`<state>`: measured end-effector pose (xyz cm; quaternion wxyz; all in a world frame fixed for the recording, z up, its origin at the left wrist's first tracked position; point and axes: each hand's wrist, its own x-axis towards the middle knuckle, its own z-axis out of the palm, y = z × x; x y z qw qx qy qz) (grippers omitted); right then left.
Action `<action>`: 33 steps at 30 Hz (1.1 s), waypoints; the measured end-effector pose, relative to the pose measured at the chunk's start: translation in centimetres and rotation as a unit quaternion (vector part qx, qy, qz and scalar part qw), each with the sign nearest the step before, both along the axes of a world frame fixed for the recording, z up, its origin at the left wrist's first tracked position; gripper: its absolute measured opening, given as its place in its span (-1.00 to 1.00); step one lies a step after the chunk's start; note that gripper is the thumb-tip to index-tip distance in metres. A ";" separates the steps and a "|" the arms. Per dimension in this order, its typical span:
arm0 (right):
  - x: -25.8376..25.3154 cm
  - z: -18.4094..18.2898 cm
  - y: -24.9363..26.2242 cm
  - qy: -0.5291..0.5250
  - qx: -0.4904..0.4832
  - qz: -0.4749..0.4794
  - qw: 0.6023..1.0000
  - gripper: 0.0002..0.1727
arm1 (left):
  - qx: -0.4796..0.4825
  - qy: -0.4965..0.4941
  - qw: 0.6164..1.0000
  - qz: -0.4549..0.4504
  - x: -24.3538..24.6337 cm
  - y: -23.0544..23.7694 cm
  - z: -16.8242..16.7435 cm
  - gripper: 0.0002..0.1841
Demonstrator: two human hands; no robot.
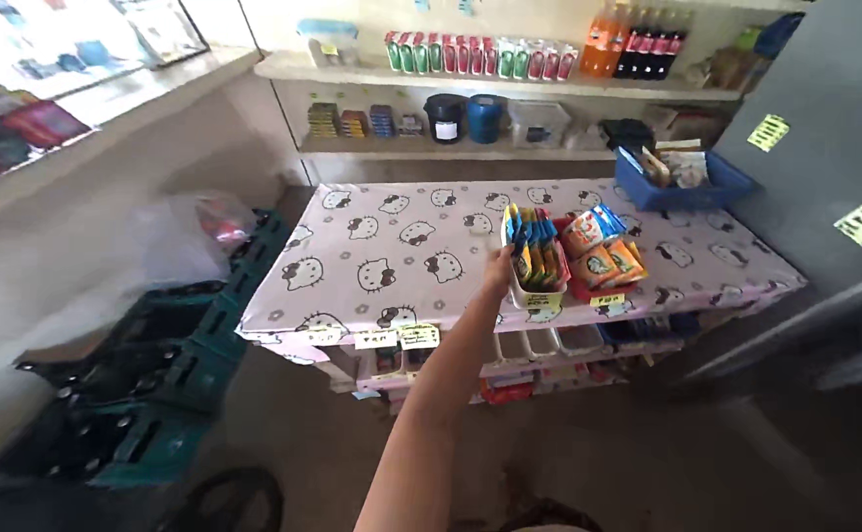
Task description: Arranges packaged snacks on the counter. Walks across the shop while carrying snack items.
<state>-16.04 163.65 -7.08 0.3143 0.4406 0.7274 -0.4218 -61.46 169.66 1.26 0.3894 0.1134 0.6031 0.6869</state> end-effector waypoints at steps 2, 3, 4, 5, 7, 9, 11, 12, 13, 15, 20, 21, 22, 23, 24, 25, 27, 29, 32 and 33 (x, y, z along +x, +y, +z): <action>0.4 -5.9 5.4 -0.040 -0.029 -0.056 0.997 -0.47 | -0.011 0.035 0.999 -0.008 0.2 0.6 0.2 -0.49; 0.0 -7.9 7.4 -0.050 -0.027 -0.099 0.993 -0.45 | -0.020 0.052 0.998 -0.004 0.5 0.8 0.4 -0.52; -0.2 -10.5 9.4 -0.027 -0.002 -0.130 0.991 -0.46 | -0.032 0.065 0.997 0.004 0.7 1.0 0.5 -0.55; -1.2 -12.2 11.2 -0.008 0.014 -0.141 0.990 -0.47 | -0.045 0.073 0.996 0.018 0.7 1.2 0.4 -0.56; -4.3 -13.2 13.0 0.019 0.027 -0.119 0.992 -0.52 | -0.067 0.087 0.992 0.068 0.7 1.1 0.4 -0.38; -7.9 -13.3 13.0 0.020 0.019 -0.061 0.998 -0.52 | -0.047 0.101 0.984 0.140 1.2 -0.2 0.9 -0.18; -11.2 -13.5 11.6 0.023 -0.003 0.023 0.999 -0.54 | 0.031 0.133 0.973 0.186 2.3 -3.6 1.5 -0.24; -12.6 -13.4 10.3 0.027 -0.017 0.075 0.997 -0.54 | 0.059 0.165 0.967 0.183 3.2 -6.2 1.3 -0.31; -13.9 -13.6 8.9 0.029 -0.031 0.132 0.990 -0.54 | 0.068 0.208 0.961 0.167 4.3 -9.5 0.6 -0.40; -16.2 -14.6 6.2 0.038 -0.049 0.239 0.969 -0.56 | 0.024 0.294 0.947 0.130 7.0 -17.4 -2.6 -0.64; -22.0 -12.9 -2.2 0.014 -0.059 0.430 0.901 -0.61 | -0.280 0.139 0.941 0.128 19.7 -42.1 -13.0 -0.72; -22.9 -13.0 -4.0 0.015 -0.060 0.427 0.902 -0.60 | -0.314 0.074 0.926 0.195 23.4 -46.5 -14.4 -0.69; -23.9 -12.5 -6.0 0.027 -0.060 0.422 0.904 -0.58 | -0.329 0.021 0.905 0.269 27.0 -50.5 -15.6 -0.64; -24.9 -11.6 -8.4 0.041 -0.060 0.417 0.906 -0.55 | -0.325 -0.022 0.881 0.343 30.6 -54.0 -16.7 -0.56; -25.9 -10.8 -11.2 0.054 -0.056 0.430 0.900 -0.53 | -0.309 -0.070 0.854 0.412 33.6 -57.0 -17.2 -0.46; -27.1 -9.6 -14.4 0.062 -0.042 0.469 0.880 -0.50 | -0.279 -0.133 0.825 0.474 35.9 -59.3 -17.3 -0.34; -28.9 -7.0 -22.1 0.098 -0.002 0.583 0.807 -0.31 | -0.185 -0.231 0.774 0.560 38.3 -62.5 -15.9 -0.16; -29.5 -4.9 -31.3 0.225 -0.006 0.658 0.719 -0.24 | -0.104 -0.245 0.740 0.618 38.2 -64.8 -14.2 -0.14; -26.4 -1.2 -44.9 0.512 -0.115 0.653 0.546 -0.21 | -0.007 -0.224 0.729 0.647 36.7 -67.5 -11.7 -0.07; -24.4 0.3 -48.8 0.588 -0.161 0.640 0.468 -0.19 | 0.051 -0.206 0.730 0.650 36.2 -68.2 -10.8 -0.06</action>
